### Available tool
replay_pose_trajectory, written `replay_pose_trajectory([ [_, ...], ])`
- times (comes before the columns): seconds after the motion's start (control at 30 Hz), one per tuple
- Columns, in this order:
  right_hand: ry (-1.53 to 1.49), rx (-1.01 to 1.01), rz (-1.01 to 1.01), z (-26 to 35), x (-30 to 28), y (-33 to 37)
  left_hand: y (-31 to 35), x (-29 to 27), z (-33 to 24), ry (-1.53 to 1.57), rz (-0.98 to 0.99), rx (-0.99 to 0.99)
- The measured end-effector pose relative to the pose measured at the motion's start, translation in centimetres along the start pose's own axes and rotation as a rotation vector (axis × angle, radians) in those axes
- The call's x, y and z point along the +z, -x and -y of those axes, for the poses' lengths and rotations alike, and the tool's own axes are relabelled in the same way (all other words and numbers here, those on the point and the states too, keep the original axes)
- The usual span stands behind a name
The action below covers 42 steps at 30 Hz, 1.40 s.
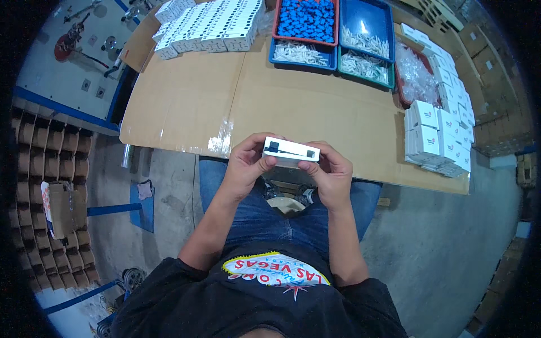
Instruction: The person assembles a small white box by inserting a plastic bag containing white components and a blue plastic piece into the box. They then close the box and inspect it.
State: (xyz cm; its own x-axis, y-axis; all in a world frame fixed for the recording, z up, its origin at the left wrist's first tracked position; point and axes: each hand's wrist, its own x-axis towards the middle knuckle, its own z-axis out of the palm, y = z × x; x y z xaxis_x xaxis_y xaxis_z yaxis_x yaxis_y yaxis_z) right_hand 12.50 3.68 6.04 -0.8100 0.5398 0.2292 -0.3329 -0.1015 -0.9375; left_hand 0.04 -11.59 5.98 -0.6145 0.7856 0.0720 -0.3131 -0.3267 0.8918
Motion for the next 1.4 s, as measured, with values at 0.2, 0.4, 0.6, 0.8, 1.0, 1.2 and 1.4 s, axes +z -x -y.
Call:
replay_pose_trajectory([
  [0.2,-0.173,0.109,-0.053,0.0,0.0,-0.2,0.0,1.6,-1.0,0.031,-0.008,0.038],
  [0.4,-0.031,0.176,-0.089,0.3,0.6,-0.7,0.2,1.7,0.7,-0.066,-0.076,0.059],
  [0.6,0.300,-0.128,-0.060,0.7,1.0,-1.3,0.1,2.0,-0.3,-0.141,-0.057,0.081],
  [0.8,0.435,-0.207,0.028,0.9,1.6,-1.4,0.6,2.6,-0.1,-0.238,-0.022,0.098],
  [1.0,0.380,-0.133,-0.003,1.0,1.5,-0.9,1.1,2.6,-0.4,-0.222,0.009,0.103],
  [1.2,0.068,0.043,-0.013,1.6,1.0,-0.9,1.0,2.0,0.0,-0.100,0.030,0.080],
  [1.4,0.084,0.070,0.069,1.4,0.1,0.2,1.1,1.0,0.2,0.180,0.035,-0.019],
])
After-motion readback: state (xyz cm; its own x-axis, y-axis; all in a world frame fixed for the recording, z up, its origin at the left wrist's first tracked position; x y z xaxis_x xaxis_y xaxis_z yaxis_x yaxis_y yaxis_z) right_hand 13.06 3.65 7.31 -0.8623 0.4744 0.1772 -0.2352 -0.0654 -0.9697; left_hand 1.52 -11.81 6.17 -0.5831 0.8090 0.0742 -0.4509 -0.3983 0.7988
